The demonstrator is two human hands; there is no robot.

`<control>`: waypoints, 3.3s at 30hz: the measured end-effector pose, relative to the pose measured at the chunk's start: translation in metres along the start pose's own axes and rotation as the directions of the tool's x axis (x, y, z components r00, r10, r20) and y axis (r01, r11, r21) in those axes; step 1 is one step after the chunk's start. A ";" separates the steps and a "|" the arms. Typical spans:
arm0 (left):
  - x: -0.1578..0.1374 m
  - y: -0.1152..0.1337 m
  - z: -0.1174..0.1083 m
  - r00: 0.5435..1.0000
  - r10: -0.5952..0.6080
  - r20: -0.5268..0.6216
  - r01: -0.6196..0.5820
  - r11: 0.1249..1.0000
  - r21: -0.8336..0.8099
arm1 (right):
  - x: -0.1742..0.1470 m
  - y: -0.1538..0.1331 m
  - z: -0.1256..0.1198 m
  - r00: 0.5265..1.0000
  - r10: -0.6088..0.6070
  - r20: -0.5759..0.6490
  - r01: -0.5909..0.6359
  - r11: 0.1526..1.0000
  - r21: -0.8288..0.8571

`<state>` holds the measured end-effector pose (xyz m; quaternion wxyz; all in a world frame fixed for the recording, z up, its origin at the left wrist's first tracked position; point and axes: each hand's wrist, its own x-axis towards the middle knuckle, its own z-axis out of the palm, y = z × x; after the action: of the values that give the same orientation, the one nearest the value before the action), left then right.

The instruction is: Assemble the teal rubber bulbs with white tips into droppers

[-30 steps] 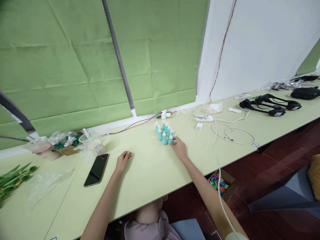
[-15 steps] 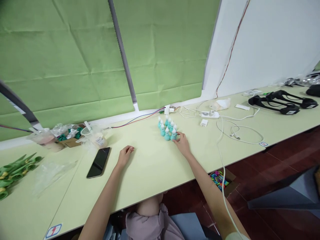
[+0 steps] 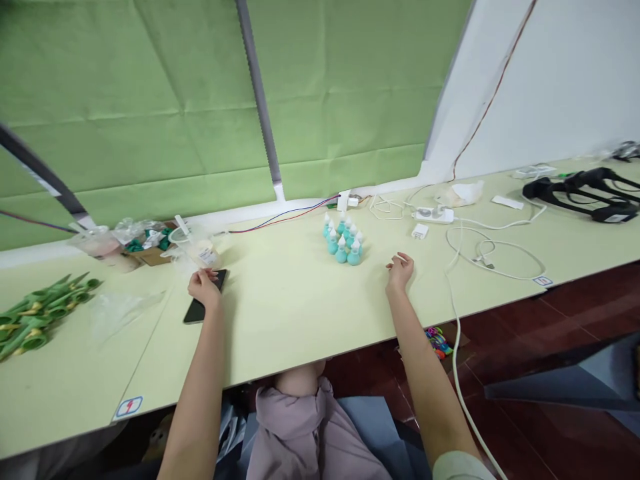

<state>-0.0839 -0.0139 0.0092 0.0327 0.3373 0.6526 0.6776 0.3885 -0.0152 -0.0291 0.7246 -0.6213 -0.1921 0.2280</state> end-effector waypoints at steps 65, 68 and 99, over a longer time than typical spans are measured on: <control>-0.071 0.026 0.033 0.483 0.396 0.781 -0.732 0.672 0.111 | -0.179 -0.024 0.144 0.032 -0.601 0.799 0.918 0.333 0.214; -0.070 0.025 0.033 0.490 0.387 0.781 -0.720 0.685 0.113 | -0.180 -0.022 0.142 0.025 -0.612 0.790 0.927 0.311 0.211; -0.055 0.021 0.026 0.597 0.311 0.739 -0.673 0.695 0.252 | -0.166 -0.019 0.152 0.623 -0.271 0.734 0.206 0.962 0.180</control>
<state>-0.0199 -0.0211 0.0033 -0.0319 0.7177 0.6276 0.2998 0.1683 0.0116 0.0139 0.6272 -0.4112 -0.5458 0.3736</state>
